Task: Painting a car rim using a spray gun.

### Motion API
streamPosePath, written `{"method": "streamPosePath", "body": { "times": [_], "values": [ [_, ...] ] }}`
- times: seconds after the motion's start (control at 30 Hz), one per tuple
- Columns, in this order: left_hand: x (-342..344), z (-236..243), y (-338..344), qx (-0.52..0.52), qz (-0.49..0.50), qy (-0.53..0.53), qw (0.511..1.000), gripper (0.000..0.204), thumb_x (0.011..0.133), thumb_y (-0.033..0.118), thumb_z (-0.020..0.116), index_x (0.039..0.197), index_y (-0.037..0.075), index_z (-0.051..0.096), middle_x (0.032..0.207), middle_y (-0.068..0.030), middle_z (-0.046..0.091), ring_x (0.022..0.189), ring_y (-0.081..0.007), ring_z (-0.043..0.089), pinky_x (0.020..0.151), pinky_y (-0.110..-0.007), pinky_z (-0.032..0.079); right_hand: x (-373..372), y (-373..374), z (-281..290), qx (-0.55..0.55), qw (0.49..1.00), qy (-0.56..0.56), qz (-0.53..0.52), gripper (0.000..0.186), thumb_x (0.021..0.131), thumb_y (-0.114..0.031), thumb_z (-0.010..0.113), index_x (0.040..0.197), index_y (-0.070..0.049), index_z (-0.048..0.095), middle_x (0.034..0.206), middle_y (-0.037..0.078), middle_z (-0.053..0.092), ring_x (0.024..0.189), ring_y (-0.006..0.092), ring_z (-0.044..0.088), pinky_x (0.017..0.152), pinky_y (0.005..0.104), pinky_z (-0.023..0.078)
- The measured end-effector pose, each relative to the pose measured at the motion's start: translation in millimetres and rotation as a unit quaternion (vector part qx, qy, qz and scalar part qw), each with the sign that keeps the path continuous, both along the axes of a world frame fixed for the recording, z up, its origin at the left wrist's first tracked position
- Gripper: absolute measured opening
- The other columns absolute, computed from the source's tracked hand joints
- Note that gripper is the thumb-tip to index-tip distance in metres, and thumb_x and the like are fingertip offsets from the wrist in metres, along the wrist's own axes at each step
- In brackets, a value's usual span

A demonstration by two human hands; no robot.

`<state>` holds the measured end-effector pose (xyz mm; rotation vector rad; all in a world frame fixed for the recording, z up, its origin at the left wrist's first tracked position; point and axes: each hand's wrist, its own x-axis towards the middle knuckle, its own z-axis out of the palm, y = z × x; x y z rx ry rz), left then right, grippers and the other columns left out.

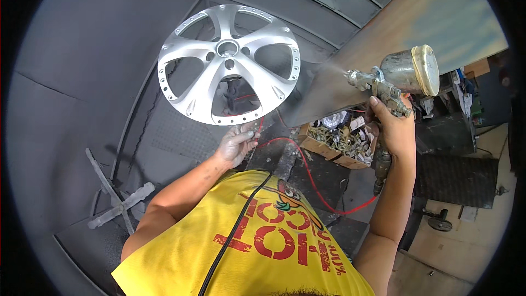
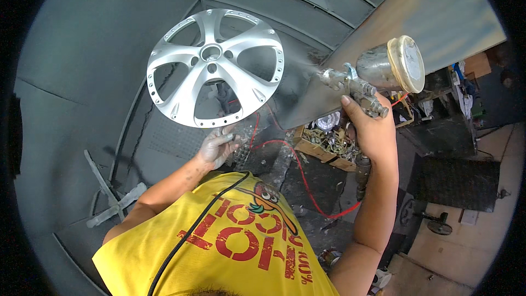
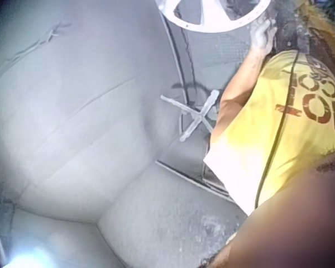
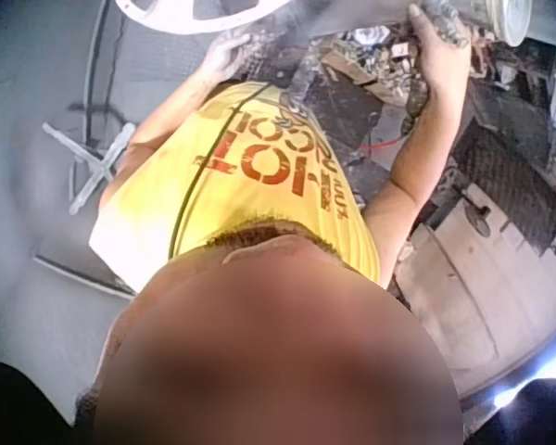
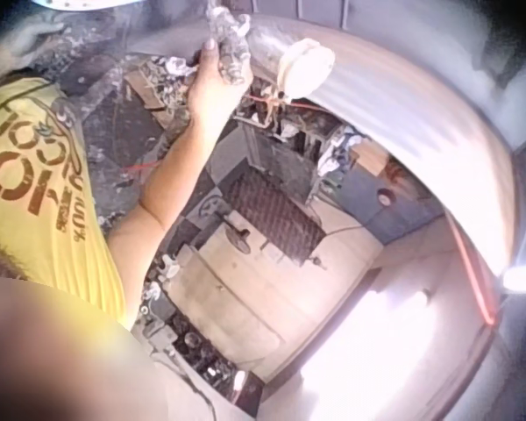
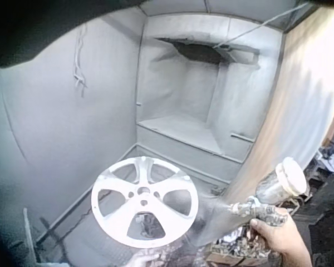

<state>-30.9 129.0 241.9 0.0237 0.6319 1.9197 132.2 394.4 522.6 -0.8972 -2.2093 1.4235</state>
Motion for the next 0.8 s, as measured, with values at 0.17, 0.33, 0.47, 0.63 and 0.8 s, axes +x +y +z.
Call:
{"method": "streamPosePath", "body": {
  "times": [0.17,0.33,0.47,0.63,0.8],
  "values": [
    [-2,4,-15,-0.051,0.027,0.024,0.998,0.053,0.092,-0.006,0.057,0.141,0.007,0.045,0.141,-0.0079,0.055,0.096,-0.0165,0.067,0.076,-0.029,0.057,7,18,-5,0.018,1.000,-0.010,0.005,0.018,0.096,-0.014,0.065,0.109,-0.002,0.067,0.072,0.000,0.062,0.055,0.0065,0.053,0.048,0.0229,0.041],
    [-7,-29,-27,-0.068,0.144,0.070,0.985,0.053,0.085,-0.012,0.056,0.134,0.007,0.048,0.107,-0.0043,0.063,0.090,-0.0137,0.066,0.075,-0.025,0.057,3,24,-5,0.044,0.999,-0.015,-0.002,0.018,0.095,-0.014,0.065,0.108,-0.001,0.068,0.071,0.001,0.062,0.053,0.0071,0.052,0.048,0.0231,0.040],
    [-7,-25,-26,-0.129,0.090,0.070,0.985,0.062,0.084,-0.013,0.054,0.141,0.007,0.042,0.124,-0.0088,0.062,0.091,-0.0148,0.066,0.076,-0.026,0.057,0,-2,10,-0.011,1.000,-0.010,0.022,0.021,0.094,-0.015,0.067,0.109,-0.001,0.068,0.072,0.002,0.063,0.052,0.0072,0.051,0.049,0.0236,0.040],
    [13,-2,7,-0.055,0.017,0.064,0.996,0.076,0.085,-0.012,0.056,0.153,0.009,0.029,0.148,-0.0150,0.047,0.101,-0.0177,0.065,0.084,-0.029,0.058,-9,-22,26,-0.087,0.992,0.019,0.086,0.023,0.092,-0.017,0.071,0.108,0.000,0.068,0.072,0.002,0.065,0.055,0.0064,0.054,0.050,0.0225,0.041],
    [12,-10,8,-0.062,0.058,0.026,0.996,0.052,0.085,-0.012,0.055,0.134,0.004,0.047,0.124,-0.0107,0.061,0.102,-0.0209,0.066,0.087,-0.033,0.058,-30,-22,11,-0.052,0.993,-0.006,0.109,0.019,0.095,-0.017,0.070,0.105,0.000,0.068,0.072,0.000,0.064,0.058,0.0057,0.054,0.051,0.0233,0.042]
  ]
}}
